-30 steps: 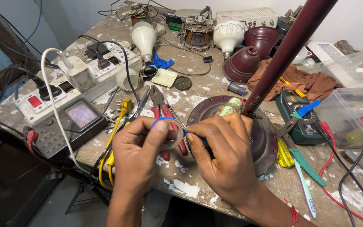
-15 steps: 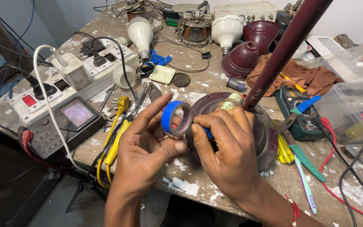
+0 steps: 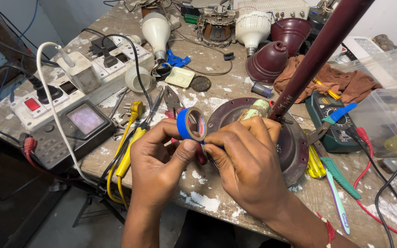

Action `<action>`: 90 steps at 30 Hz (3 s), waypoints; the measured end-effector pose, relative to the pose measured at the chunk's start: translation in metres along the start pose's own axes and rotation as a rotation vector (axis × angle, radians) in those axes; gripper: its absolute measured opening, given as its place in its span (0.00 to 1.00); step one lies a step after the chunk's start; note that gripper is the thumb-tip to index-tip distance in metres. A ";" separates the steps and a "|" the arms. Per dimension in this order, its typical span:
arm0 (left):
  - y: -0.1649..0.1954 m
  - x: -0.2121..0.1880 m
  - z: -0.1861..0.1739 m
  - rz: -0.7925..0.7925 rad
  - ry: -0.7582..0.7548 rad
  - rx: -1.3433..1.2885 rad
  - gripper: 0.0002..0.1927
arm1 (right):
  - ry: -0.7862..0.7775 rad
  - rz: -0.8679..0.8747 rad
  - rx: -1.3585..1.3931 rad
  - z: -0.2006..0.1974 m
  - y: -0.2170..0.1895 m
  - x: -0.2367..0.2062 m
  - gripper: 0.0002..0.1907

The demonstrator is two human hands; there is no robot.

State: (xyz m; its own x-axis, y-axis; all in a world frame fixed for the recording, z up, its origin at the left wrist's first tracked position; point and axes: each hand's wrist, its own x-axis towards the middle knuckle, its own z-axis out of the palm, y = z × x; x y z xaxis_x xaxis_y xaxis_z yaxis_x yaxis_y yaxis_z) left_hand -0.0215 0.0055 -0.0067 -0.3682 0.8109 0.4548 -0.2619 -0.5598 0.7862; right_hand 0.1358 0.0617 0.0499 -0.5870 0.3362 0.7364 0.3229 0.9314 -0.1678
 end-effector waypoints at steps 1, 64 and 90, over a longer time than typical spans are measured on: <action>-0.001 0.000 0.000 0.010 0.011 0.014 0.04 | -0.003 -0.008 -0.002 0.000 0.000 0.000 0.08; 0.026 -0.001 0.006 0.104 -0.089 0.624 0.20 | 0.079 0.036 0.101 0.000 0.009 -0.007 0.06; 0.007 -0.002 0.000 -0.273 0.023 0.250 0.05 | 0.038 -0.091 0.114 -0.003 0.008 0.000 0.12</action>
State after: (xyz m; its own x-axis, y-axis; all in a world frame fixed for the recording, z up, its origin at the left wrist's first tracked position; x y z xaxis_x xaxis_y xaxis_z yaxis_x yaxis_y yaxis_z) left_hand -0.0228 0.0002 -0.0026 -0.3355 0.9190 0.2071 -0.1286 -0.2624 0.9563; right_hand 0.1406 0.0683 0.0507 -0.5812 0.2458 0.7757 0.1816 0.9684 -0.1708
